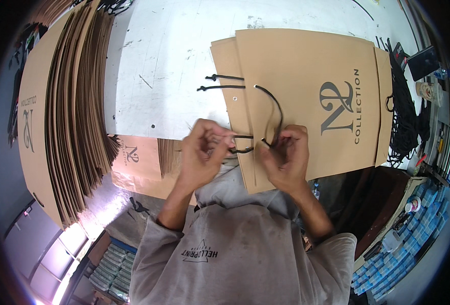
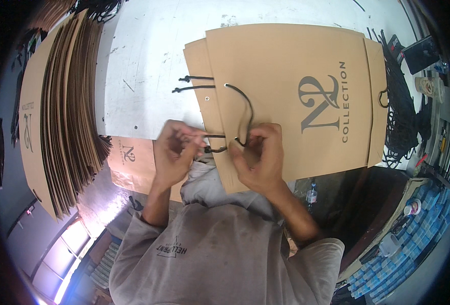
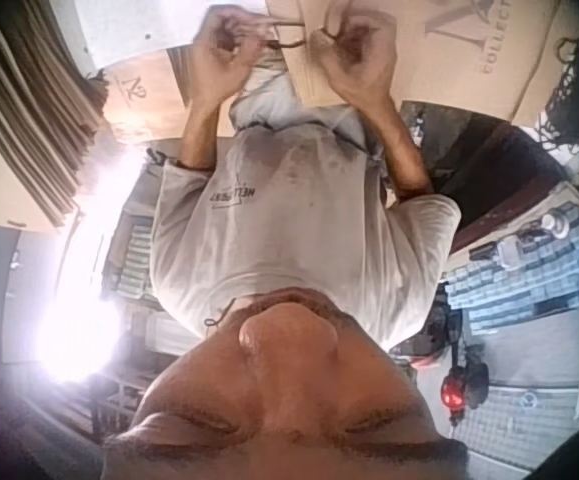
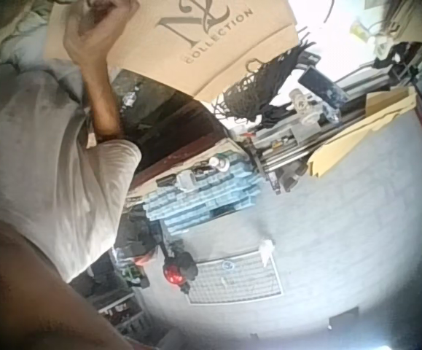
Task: The person threads black cords through pre-punched holes in flat cardboard paper bags, ties knots to secure the handles, and stacks the finished bags. The process is repeated for multiple bags using manual hand manipulation.
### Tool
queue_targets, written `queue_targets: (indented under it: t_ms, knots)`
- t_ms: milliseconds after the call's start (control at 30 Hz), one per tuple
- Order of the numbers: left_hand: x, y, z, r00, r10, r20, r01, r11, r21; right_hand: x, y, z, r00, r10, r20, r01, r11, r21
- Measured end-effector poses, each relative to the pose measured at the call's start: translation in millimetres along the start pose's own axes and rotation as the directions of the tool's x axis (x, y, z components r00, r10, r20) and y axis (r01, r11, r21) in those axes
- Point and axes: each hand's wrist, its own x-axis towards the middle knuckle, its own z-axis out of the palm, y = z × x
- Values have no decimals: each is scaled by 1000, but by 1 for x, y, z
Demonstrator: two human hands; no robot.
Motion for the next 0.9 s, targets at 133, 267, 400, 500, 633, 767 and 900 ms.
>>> queue_targets:
  t_ms: [133,267,400,500,633,767,900]
  knots:
    - [-13,10,0,961,172,217,-111,958,-266,-2,-14,6,981,-146,130,153,987,-46]
    - [-3,13,0,921,-43,387,147,958,-245,-2,-15,1,987,-150,63,152,988,-21]
    - [12,13,18,882,-330,336,414,884,-217,-13,-40,0,910,-381,165,357,921,159]
    - [-1,-12,22,972,15,234,41,971,-234,-9,-36,10,948,-310,77,295,942,161]
    - [-9,0,19,998,-64,20,61,992,112,7,-13,26,996,24,-81,-26,1000,-17]
    - [3,-1,9,899,409,157,-436,804,405,11,-15,16,984,-28,175,51,990,-128]
    - [10,-10,5,882,441,167,-469,853,227,20,-21,0,927,2,375,17,999,-50]
